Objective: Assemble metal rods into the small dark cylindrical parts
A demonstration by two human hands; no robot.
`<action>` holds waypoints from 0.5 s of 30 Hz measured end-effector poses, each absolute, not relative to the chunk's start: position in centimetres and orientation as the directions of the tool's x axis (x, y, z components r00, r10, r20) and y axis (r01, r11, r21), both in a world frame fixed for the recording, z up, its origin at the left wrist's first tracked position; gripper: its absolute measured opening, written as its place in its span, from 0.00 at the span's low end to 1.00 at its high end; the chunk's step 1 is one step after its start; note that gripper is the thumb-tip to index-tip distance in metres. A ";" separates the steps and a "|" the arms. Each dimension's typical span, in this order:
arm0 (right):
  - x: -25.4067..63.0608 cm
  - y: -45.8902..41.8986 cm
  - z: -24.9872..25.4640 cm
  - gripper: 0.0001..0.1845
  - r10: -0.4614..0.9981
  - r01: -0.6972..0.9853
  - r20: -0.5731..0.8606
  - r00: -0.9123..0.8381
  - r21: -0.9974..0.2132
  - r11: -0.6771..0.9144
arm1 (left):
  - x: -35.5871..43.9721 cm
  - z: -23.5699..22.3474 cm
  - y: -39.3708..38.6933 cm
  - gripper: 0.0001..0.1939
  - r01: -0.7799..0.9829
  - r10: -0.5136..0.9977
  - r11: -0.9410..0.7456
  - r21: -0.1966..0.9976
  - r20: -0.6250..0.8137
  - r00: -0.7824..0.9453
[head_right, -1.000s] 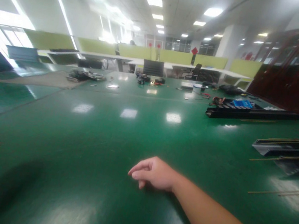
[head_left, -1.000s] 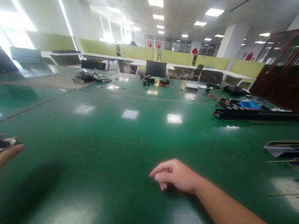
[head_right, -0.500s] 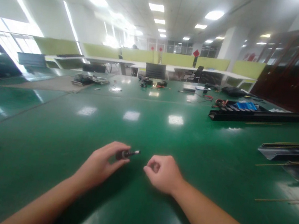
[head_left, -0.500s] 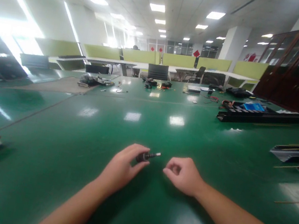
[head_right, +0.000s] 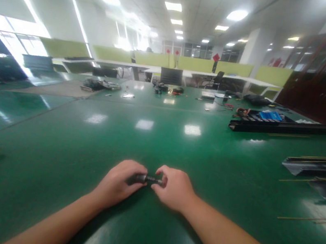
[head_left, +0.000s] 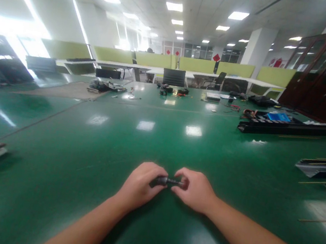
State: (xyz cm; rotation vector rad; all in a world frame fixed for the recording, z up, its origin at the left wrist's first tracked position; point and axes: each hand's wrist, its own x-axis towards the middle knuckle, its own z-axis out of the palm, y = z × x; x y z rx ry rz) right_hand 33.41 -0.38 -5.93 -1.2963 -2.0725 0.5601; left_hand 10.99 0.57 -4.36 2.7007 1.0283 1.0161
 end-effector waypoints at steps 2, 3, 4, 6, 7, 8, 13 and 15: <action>33.4 -0.4 -5.9 0.12 0.898 0.639 0.297 -0.324 -0.631 0.440 | 11.0 -4.5 0.7 0.08 0.570 0.609 -0.776 0.269 0.556 0.566; 33.4 -0.4 -5.8 0.12 0.895 0.638 0.308 -0.324 -0.627 0.447 | 11.0 -4.6 0.8 0.09 0.572 0.609 -0.776 0.266 0.553 0.569; 33.4 -0.4 -5.8 0.12 0.891 0.637 0.319 -0.324 -0.622 0.455 | 10.9 -4.7 1.0 0.09 0.572 0.611 -0.775 0.269 0.549 0.570; 33.5 -0.4 -5.9 0.11 0.884 0.631 0.336 -0.326 -0.619 0.468 | 10.7 -5.0 1.2 0.10 0.568 0.621 -0.771 0.289 0.539 0.569; 33.5 -0.3 -5.9 0.11 0.882 0.626 0.341 -0.327 -0.620 0.472 | 10.7 -5.1 1.3 0.10 0.564 0.627 -0.768 0.303 0.533 0.568; 33.5 -0.3 -6.0 0.11 0.880 0.622 0.343 -0.328 -0.623 0.474 | 10.7 -5.2 1.3 0.10 0.561 0.632 -0.766 0.313 0.530 0.566; 33.7 -0.5 -6.0 0.13 0.881 0.613 0.336 -0.334 -0.632 0.474 | 10.7 -5.1 1.1 0.10 0.554 0.641 -0.762 0.334 0.507 0.576; 33.7 -0.6 -6.0 0.13 0.880 0.615 0.334 -0.337 -0.630 0.475 | 10.7 -5.0 1.0 0.10 0.543 0.639 -0.766 0.344 0.494 0.589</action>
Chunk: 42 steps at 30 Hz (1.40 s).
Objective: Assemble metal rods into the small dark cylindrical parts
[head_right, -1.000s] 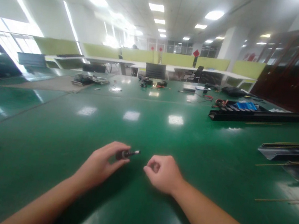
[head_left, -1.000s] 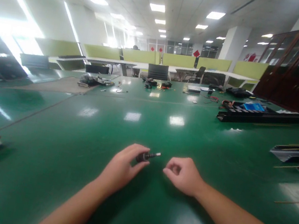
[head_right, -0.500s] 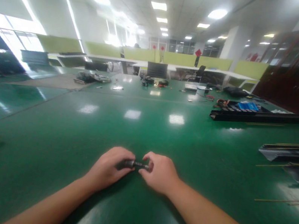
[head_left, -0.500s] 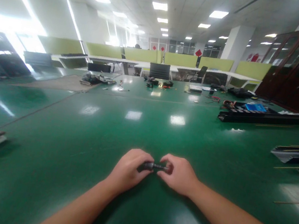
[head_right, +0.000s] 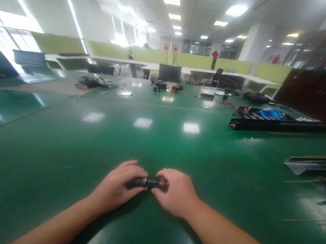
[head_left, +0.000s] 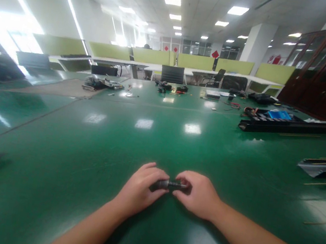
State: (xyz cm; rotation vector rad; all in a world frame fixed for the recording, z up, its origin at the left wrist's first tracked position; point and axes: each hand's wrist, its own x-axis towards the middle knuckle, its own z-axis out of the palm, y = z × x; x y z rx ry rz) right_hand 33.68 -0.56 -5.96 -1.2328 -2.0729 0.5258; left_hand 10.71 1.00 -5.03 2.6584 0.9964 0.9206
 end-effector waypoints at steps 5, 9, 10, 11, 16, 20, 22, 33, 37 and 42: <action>33.7 -0.5 -6.0 0.11 0.873 0.627 0.336 -0.354 -0.608 0.488 | 10.6 -5.1 1.0 0.11 0.516 0.629 -0.777 0.362 0.487 0.606; 33.7 -0.5 -6.1 0.10 0.868 0.634 0.331 -0.370 -0.594 0.496 | 10.6 -5.2 1.2 0.12 0.525 0.653 -0.758 0.388 0.471 0.594; 33.7 -0.5 -6.1 0.10 0.867 0.633 0.329 -0.374 -0.593 0.498 | 10.6 -5.2 1.2 0.12 0.524 0.656 -0.754 0.396 0.467 0.593; 33.6 -0.5 -6.1 0.10 0.866 0.632 0.328 -0.377 -0.592 0.499 | 10.7 -5.2 1.1 0.12 0.521 0.659 -0.753 0.403 0.462 0.594; 33.4 -0.7 -6.2 0.09 0.860 0.624 0.336 -0.385 -0.591 0.510 | 10.7 -5.1 0.6 0.10 0.508 0.665 -0.746 0.430 0.446 0.599; 33.4 -0.8 -6.2 0.10 0.852 0.622 0.333 -0.403 -0.583 0.522 | 10.7 -5.0 0.5 0.11 0.522 0.681 -0.731 0.438 0.427 0.595; 33.4 -0.9 -6.1 0.10 0.848 0.614 0.336 -0.409 -0.586 0.529 | 10.7 -5.0 0.6 0.11 0.522 0.682 -0.729 0.443 0.416 0.601; 33.5 -0.8 -6.2 0.16 0.874 0.537 0.323 -0.364 -0.694 0.480 | 10.8 -5.3 0.5 0.12 0.489 0.700 -0.710 0.506 0.432 0.569; 33.3 -1.3 -5.9 0.14 0.859 0.515 0.332 -0.390 -0.694 0.503 | 10.9 -5.2 0.5 0.12 0.479 0.724 -0.677 0.558 0.389 0.570; 33.3 -1.7 -5.7 0.14 0.851 0.497 0.334 -0.404 -0.701 0.511 | 10.8 -5.0 0.3 0.11 0.471 0.742 -0.657 0.589 0.393 0.544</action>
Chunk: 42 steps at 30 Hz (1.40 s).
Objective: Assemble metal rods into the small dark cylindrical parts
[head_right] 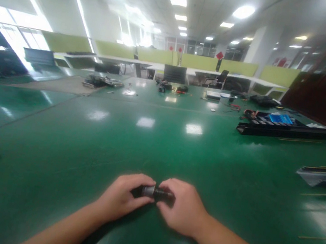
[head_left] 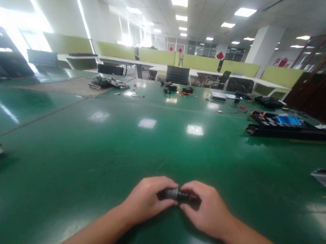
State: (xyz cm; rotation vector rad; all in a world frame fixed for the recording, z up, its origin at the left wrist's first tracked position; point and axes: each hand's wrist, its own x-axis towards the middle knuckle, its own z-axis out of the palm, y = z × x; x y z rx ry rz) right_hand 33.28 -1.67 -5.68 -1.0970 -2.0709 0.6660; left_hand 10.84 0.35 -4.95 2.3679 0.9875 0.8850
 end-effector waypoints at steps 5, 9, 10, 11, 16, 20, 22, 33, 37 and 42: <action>33.3 -1.5 -5.8 0.16 0.854 0.465 0.328 -0.403 -0.731 0.500 | 10.7 -5.2 0.1 0.13 0.484 0.727 -0.681 0.550 0.426 0.539; 33.3 -1.6 -6.0 0.16 0.857 0.461 0.311 -0.410 -0.740 0.489 | 10.7 -5.3 0.0 0.14 0.474 0.725 -0.683 0.556 0.433 0.536; 33.3 -1.6 -6.0 0.16 0.859 0.466 0.308 -0.410 -0.739 0.487 | 10.7 -5.3 0.0 0.14 0.474 0.727 -0.680 0.559 0.433 0.533; 33.3 -1.6 -6.0 0.15 0.861 0.471 0.305 -0.407 -0.737 0.484 | 10.7 -5.3 0.1 0.15 0.475 0.730 -0.677 0.562 0.433 0.529; 33.2 -1.5 -6.2 0.11 0.868 0.487 0.305 -0.391 -0.732 0.476 | 10.8 -5.3 0.1 0.15 0.480 0.741 -0.665 0.572 0.425 0.520; 33.1 -1.4 -6.2 0.08 0.861 0.483 0.335 -0.384 -0.721 0.496 | 10.8 -5.2 0.0 0.15 0.483 0.745 -0.660 0.575 0.418 0.520; 33.1 -1.4 -6.2 0.08 0.855 0.484 0.348 -0.385 -0.713 0.508 | 10.8 -5.1 0.0 0.15 0.479 0.744 -0.661 0.578 0.422 0.519; 33.4 -1.9 -5.5 0.11 0.836 0.482 0.354 -0.419 -0.694 0.535 | 11.0 -5.1 -0.1 0.15 0.471 0.721 -0.688 0.553 0.440 0.536; 33.4 -1.8 -5.8 0.10 0.828 0.473 0.357 -0.433 -0.692 0.546 | 11.0 -5.1 -0.3 0.15 0.467 0.701 -0.709 0.528 0.458 0.547; 33.3 -1.6 -5.8 0.08 0.828 0.467 0.341 -0.445 -0.701 0.540 | 11.1 -4.9 -0.6 0.15 0.466 0.691 -0.719 0.516 0.463 0.555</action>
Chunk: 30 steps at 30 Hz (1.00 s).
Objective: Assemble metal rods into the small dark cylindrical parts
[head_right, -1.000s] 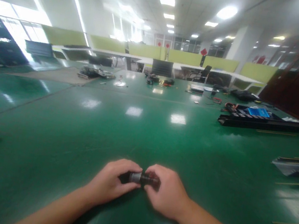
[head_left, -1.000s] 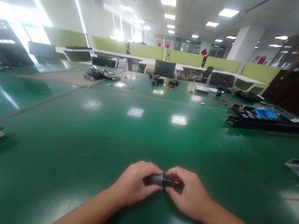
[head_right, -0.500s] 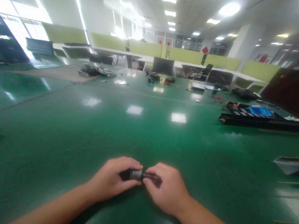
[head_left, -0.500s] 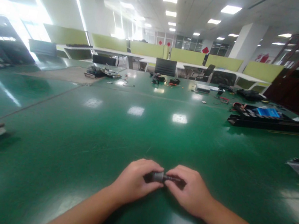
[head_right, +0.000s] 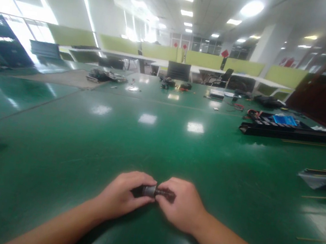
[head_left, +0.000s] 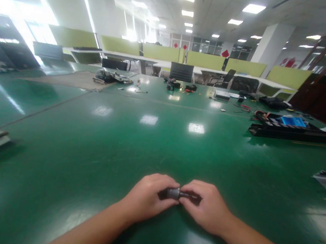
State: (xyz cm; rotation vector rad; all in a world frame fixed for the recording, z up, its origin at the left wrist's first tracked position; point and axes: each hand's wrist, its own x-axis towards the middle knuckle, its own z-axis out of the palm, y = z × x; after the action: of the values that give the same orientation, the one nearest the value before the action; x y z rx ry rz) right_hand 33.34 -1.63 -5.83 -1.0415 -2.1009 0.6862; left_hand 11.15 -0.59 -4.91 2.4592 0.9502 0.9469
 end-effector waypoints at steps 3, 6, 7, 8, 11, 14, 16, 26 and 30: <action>33.3 -1.7 -5.7 0.07 0.830 0.467 0.335 -0.446 -0.704 0.535 | 11.2 -4.9 -0.7 0.14 0.462 0.689 -0.722 0.514 0.477 0.546; 33.3 -1.8 -5.6 0.06 0.834 0.468 0.330 -0.442 -0.708 0.529 | 11.2 -5.2 -0.8 0.15 0.469 0.696 -0.717 0.515 0.491 0.525; 33.3 -1.8 -5.5 0.06 0.835 0.469 0.328 -0.441 -0.709 0.526 | 11.2 -5.3 -0.8 0.15 0.471 0.697 -0.716 0.515 0.493 0.521; 33.4 -1.9 -5.5 0.06 0.836 0.470 0.328 -0.440 -0.709 0.526 | 11.2 -5.3 -0.8 0.15 0.471 0.698 -0.716 0.516 0.493 0.520; 33.4 -1.9 -5.5 0.05 0.837 0.482 0.329 -0.437 -0.700 0.527 | 11.3 -5.4 -0.9 0.15 0.472 0.698 -0.715 0.515 0.493 0.520; 33.4 -1.9 -5.5 0.05 0.835 0.487 0.333 -0.439 -0.693 0.532 | 11.3 -5.3 -0.9 0.15 0.477 0.698 -0.715 0.511 0.492 0.521; 33.4 -1.9 -5.5 0.04 0.832 0.485 0.338 -0.440 -0.690 0.537 | 11.3 -5.2 -0.9 0.15 0.475 0.695 -0.718 0.508 0.496 0.520; 33.4 -2.0 -5.2 0.04 0.835 0.494 0.333 -0.438 -0.687 0.533 | 11.0 -4.9 -0.8 0.14 0.480 0.699 -0.715 0.508 0.490 0.521; 33.4 -2.0 -5.2 0.04 0.838 0.499 0.328 -0.436 -0.687 0.529 | 10.9 -4.9 -0.9 0.14 0.493 0.712 -0.702 0.514 0.480 0.513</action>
State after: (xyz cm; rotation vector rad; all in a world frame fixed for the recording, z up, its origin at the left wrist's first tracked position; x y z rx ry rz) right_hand 33.45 -2.03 -5.21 -1.0796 -2.1112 0.6647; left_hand 10.91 -0.85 -4.92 2.4464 1.0074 0.9884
